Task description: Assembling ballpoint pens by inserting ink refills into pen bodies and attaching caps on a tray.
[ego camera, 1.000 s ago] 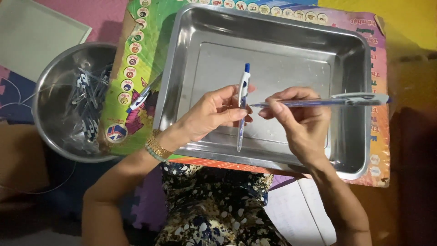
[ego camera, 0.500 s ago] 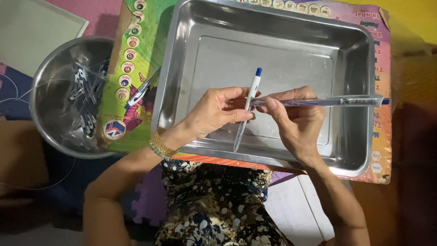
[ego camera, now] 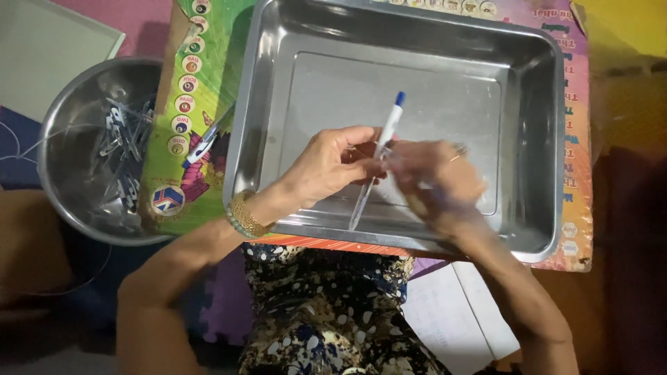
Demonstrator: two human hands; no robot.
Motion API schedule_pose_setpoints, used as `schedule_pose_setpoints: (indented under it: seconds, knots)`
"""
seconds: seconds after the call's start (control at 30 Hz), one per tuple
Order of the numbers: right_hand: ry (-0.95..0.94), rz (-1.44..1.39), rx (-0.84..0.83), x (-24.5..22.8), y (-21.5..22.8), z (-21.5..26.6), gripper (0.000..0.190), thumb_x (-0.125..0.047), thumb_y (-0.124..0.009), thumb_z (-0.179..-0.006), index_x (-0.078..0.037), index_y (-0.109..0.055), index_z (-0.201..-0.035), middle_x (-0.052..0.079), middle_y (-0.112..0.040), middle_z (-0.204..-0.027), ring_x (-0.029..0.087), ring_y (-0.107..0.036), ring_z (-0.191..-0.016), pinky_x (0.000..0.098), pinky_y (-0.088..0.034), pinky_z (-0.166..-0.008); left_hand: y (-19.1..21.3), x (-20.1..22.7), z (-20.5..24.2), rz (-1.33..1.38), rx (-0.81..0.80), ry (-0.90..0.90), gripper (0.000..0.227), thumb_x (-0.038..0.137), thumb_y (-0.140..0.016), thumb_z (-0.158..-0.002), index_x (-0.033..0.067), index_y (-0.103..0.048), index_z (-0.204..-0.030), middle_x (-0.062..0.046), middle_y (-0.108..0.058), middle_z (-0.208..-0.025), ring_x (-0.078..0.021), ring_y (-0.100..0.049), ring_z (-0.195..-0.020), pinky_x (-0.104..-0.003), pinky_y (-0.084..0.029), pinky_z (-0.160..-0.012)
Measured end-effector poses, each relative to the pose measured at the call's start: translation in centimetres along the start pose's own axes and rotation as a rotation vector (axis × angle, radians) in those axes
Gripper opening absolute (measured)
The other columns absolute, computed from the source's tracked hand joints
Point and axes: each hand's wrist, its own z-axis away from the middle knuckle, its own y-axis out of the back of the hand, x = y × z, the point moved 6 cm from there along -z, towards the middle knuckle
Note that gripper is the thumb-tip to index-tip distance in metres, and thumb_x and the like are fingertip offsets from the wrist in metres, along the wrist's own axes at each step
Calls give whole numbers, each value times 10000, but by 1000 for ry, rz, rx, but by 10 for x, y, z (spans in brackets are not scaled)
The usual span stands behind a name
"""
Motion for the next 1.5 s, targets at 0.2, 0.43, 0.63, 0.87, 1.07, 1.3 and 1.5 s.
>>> schedule_pose_setpoints:
  seconds: [0.2, 0.43, 0.63, 0.87, 1.07, 1.3, 1.5]
  knots:
    - [-690, -277, 32, 27, 26, -24, 318, -240, -552, -1196, 1, -739, -1109, 146, -762, -935, 226, -753, -903, 306, -535, -753, -7, 0, -4, 98, -185, 69, 522, 83, -842, -976, -31, -681, -1459, -158, -783, -1138, -175, -789, -947, -324, -738, -844]
    - [-849, -463, 156, 79, 29, 14, 283, -236, -654, -1212, -9, -643, -1042, 91, -602, -732, 175, -626, -673, 290, -536, -659, -18, -5, -5, 25, -297, 109, 533, 60, -838, -964, -34, -679, -1464, -162, -778, -1078, -175, -780, -909, -322, -737, -817]
    - [-883, -100, 194, 93, 132, 14, 305, -453, -506, -1311, -171, -531, -1198, -62, -569, -894, 50, -527, -680, 231, -498, -603, 9, 12, -7, -731, -261, 172, 561, 139, -836, -866, 144, -741, -1419, -144, -889, -1111, -202, -883, -889, -233, -678, -569]
    - [-881, 496, -514, 92, 130, 72, 276, -220, -688, -1199, 30, -791, -1252, 163, -660, -889, 234, -519, -639, 369, -395, -534, 2, 7, -27, -1532, 21, -551, 105, 44, -745, -930, 55, -735, -826, -59, -592, -708, -204, -594, -580, -382, -467, -422]
    - [-853, 437, -360, 90, 109, 61, 382, -361, -751, -1175, 11, -829, -1211, 99, -641, -700, 207, -547, -564, 361, -401, -504, -31, 29, -37, -1767, -74, -674, 102, 120, -825, -864, 116, -765, -782, -66, -675, -836, -153, -569, -722, -332, -548, -648]
    - [-1023, -494, -556, 92, 28, 40, 450, -214, -602, -1061, -51, -664, -1476, 146, -771, -1232, 248, -775, -1085, 388, -666, -967, -52, 50, -39, -1926, -101, -810, 95, 183, -832, -942, 158, -761, -883, -9, -701, -920, -134, -542, -786, -338, -467, -768]
    - [-1029, -389, -501, 135, 55, 64, 232, -139, -744, -1021, -16, -829, -1198, 124, -762, -788, 186, -660, -642, 327, -539, -563, 2, 55, -53, -1871, -23, -730, 67, 138, -811, -976, 181, -789, -1022, -1, -765, -993, -131, -632, -814, -347, -559, -783]
